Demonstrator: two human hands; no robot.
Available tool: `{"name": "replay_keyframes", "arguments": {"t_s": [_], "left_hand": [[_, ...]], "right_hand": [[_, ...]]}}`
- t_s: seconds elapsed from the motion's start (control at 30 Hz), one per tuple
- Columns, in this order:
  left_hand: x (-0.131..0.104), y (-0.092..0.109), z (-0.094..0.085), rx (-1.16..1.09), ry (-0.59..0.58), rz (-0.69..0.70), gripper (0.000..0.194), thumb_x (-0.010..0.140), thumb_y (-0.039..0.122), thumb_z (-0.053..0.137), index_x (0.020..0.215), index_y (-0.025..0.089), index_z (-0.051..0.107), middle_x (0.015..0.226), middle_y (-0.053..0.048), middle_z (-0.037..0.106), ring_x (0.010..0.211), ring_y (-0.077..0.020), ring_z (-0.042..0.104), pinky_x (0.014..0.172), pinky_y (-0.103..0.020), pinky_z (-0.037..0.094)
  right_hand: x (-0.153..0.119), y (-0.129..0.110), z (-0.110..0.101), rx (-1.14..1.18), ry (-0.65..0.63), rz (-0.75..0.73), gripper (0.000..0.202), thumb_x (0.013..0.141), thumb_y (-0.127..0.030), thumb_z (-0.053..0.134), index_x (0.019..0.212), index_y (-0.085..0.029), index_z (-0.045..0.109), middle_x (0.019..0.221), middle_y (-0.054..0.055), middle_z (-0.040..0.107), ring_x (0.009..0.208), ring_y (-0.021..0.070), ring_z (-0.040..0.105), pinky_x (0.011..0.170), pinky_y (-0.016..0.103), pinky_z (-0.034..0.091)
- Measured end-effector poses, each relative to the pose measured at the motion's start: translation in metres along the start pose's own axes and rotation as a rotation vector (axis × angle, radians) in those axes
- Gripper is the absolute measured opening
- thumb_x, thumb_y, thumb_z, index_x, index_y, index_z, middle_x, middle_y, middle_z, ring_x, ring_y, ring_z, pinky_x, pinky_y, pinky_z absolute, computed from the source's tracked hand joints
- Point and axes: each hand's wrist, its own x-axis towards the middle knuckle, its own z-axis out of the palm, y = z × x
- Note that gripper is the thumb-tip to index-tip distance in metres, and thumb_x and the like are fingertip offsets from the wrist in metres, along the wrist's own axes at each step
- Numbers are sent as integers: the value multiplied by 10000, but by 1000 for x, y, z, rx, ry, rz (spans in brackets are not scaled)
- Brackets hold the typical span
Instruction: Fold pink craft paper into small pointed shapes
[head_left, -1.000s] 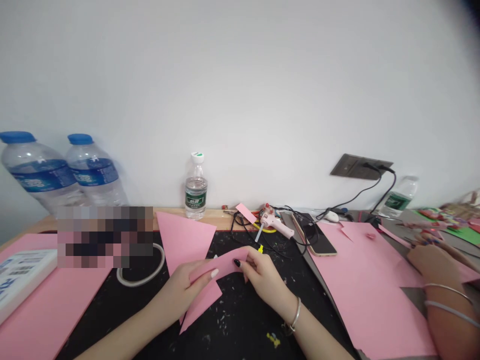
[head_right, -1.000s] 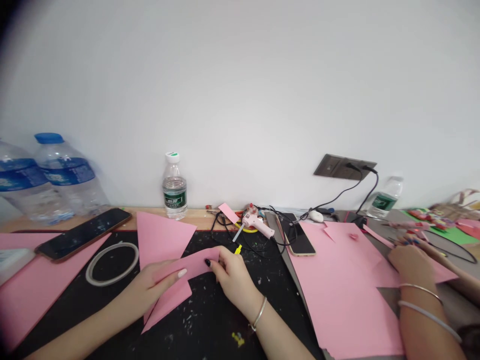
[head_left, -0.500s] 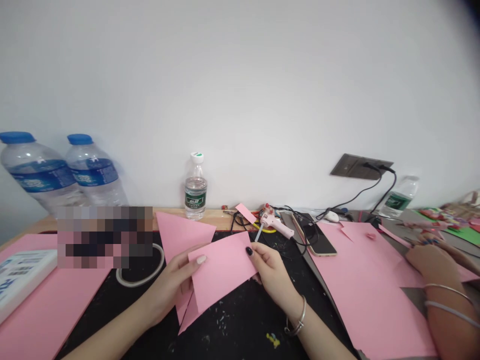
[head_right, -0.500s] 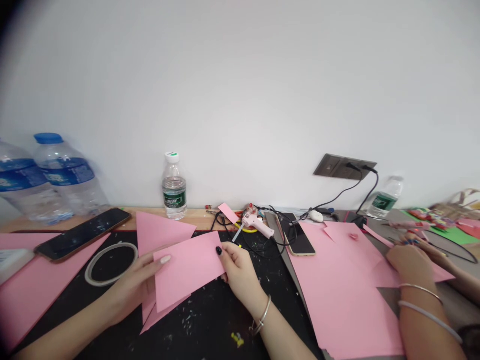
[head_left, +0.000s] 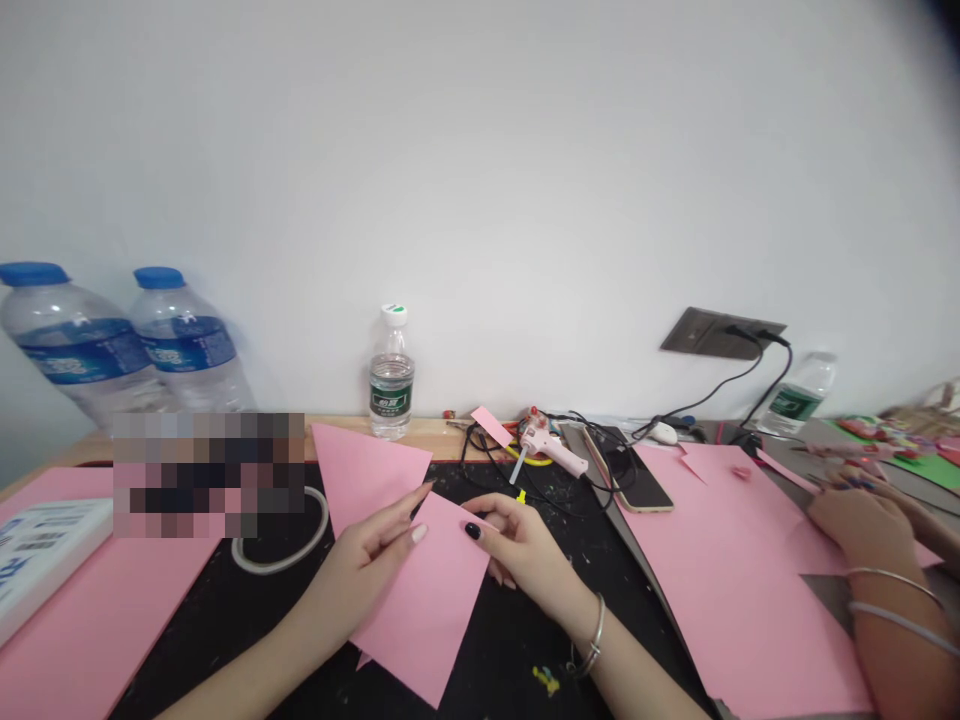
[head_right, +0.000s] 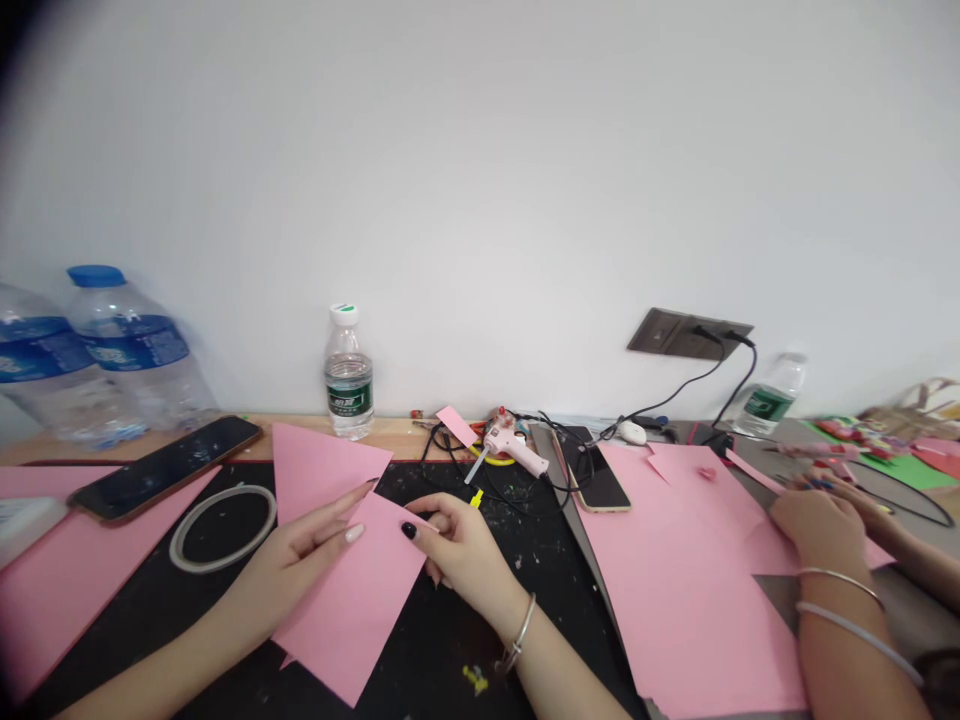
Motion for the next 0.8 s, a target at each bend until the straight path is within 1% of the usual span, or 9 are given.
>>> {"name": "replay_keyframes", "arguments": {"t_s": [0.07,0.17,0.23,0.4,0.53,0.6,0.7,0.8], "left_hand": [[1,0,-1,8,31,-11,518,815,363,547,1299,186,488,829,-33,720,876,-239,623,727,-301,510],[1,-3,-3,-6,77,-29,536,800,375,568,1300,200,487,908,-37,719,914,-253,613,723,-306,512],[2,-4,-3,-7,98,-29,533,784,375,588,1284,211,507,947,-38,714,932,-264,607,720,-308,513],[1,-3,-3,-17,67,-53,548,788,395,582,1295,207,492,1022,-48,693,924,-259,605,695,-296,508],[0,0,-5,-21,44,-47,536,802,409,565,1289,202,484,968,-45,693,854,-223,616,688,-273,493],[0,1,-6,-9,58,-33,492,790,406,579,1232,198,527,919,-41,693,842,-216,619,690,-265,487],[1,2,-6,0,75,-24,387,761,400,606,1088,192,596,900,-47,691,854,-220,623,690,-260,485],[2,1,-4,-29,55,-25,322,757,386,610,1015,194,592,844,-37,689,827,-208,631,692,-258,481]], "right_hand": [[1,1,-1,74,-56,31,295,792,-412,602,891,-138,560,447,-87,467,294,39,334,288,146,213],[-1,0,0,137,-146,47,277,801,-418,589,796,-148,528,471,-43,563,270,35,341,267,143,194],[-1,-1,0,157,-160,49,274,808,-417,581,777,-151,521,486,-31,585,268,37,353,263,144,200],[-2,-1,1,153,-121,28,258,823,-399,571,805,-144,537,457,-52,551,277,31,334,273,144,183],[-2,-4,0,151,-98,23,250,809,-369,598,832,-122,567,421,-83,469,307,29,334,309,151,171],[-2,-6,-1,144,-96,30,251,800,-357,607,855,-113,578,420,-92,439,319,32,346,326,155,179],[-2,-7,-2,112,-98,33,258,800,-355,601,880,-110,581,425,-94,430,325,35,340,336,161,184],[-2,-8,-2,68,-81,6,256,808,-348,588,892,-107,579,422,-97,414,332,37,327,348,165,189]]}}
